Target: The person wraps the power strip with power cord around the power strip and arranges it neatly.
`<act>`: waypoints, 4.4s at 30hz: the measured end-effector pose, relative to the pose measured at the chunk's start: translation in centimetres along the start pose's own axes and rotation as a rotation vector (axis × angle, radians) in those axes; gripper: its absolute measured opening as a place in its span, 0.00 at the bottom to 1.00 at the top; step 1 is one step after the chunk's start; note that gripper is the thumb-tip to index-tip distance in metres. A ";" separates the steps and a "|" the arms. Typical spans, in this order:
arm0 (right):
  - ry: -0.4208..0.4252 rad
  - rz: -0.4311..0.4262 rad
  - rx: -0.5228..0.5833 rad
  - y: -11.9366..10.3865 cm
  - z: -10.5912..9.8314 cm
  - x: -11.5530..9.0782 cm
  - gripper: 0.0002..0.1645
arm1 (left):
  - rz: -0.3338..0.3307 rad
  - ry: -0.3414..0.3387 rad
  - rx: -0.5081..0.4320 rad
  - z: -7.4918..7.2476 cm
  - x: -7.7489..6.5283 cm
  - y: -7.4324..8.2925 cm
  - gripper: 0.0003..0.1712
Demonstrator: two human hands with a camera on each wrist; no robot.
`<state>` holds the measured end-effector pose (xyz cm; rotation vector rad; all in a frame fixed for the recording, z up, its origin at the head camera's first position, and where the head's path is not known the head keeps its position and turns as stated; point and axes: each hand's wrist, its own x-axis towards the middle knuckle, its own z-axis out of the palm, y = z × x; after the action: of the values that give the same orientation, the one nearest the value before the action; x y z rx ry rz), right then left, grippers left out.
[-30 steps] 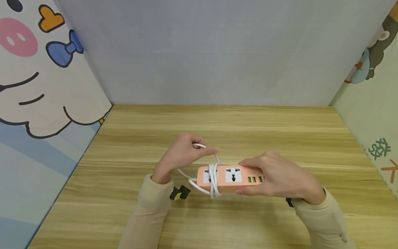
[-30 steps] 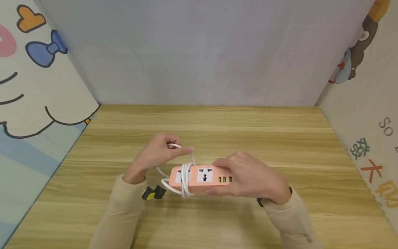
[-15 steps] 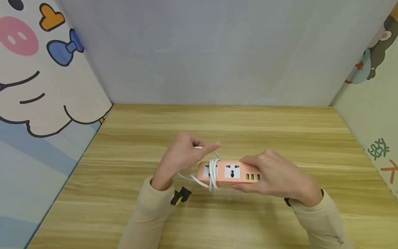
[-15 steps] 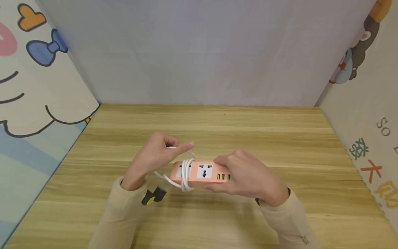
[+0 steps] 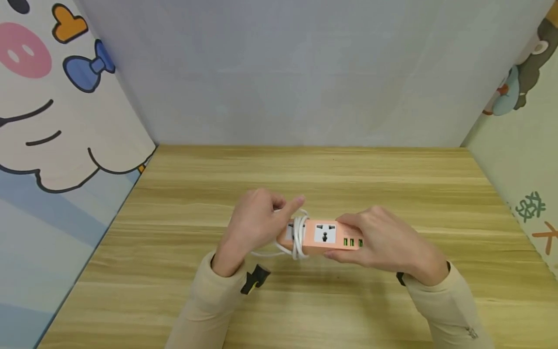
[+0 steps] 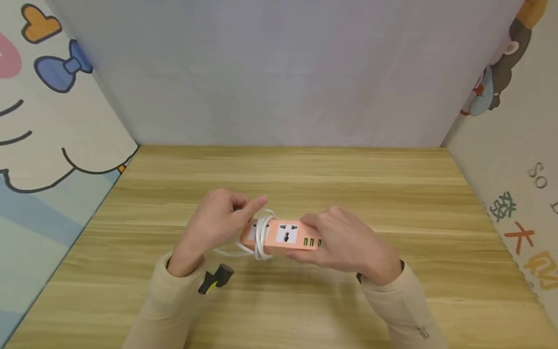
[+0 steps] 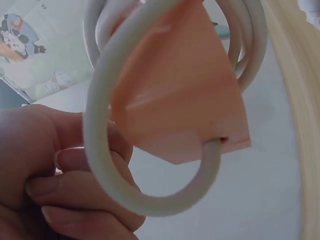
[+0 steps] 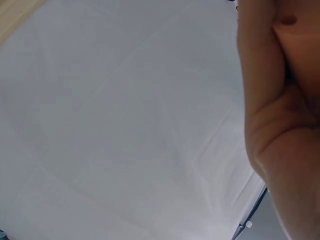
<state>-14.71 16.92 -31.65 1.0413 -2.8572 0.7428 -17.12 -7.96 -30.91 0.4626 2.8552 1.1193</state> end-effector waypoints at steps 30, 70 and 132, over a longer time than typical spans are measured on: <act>0.022 0.065 -0.045 0.6 -0.2 0.3 0.20 | 0.023 -0.007 0.019 0.1 -1.3 1.6 0.27; 0.467 0.075 -0.197 1.6 -0.8 0.1 0.23 | 0.268 0.114 0.186 -0.4 -2.7 2.5 0.11; 1.098 0.124 0.251 1.3 -2.0 -0.7 0.22 | 0.258 -0.194 -1.103 2.5 2.3 -2.1 0.17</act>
<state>-15.29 19.08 -30.51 0.2607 -1.8962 1.2055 -19.51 -7.11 -33.99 0.7533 1.6353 2.2352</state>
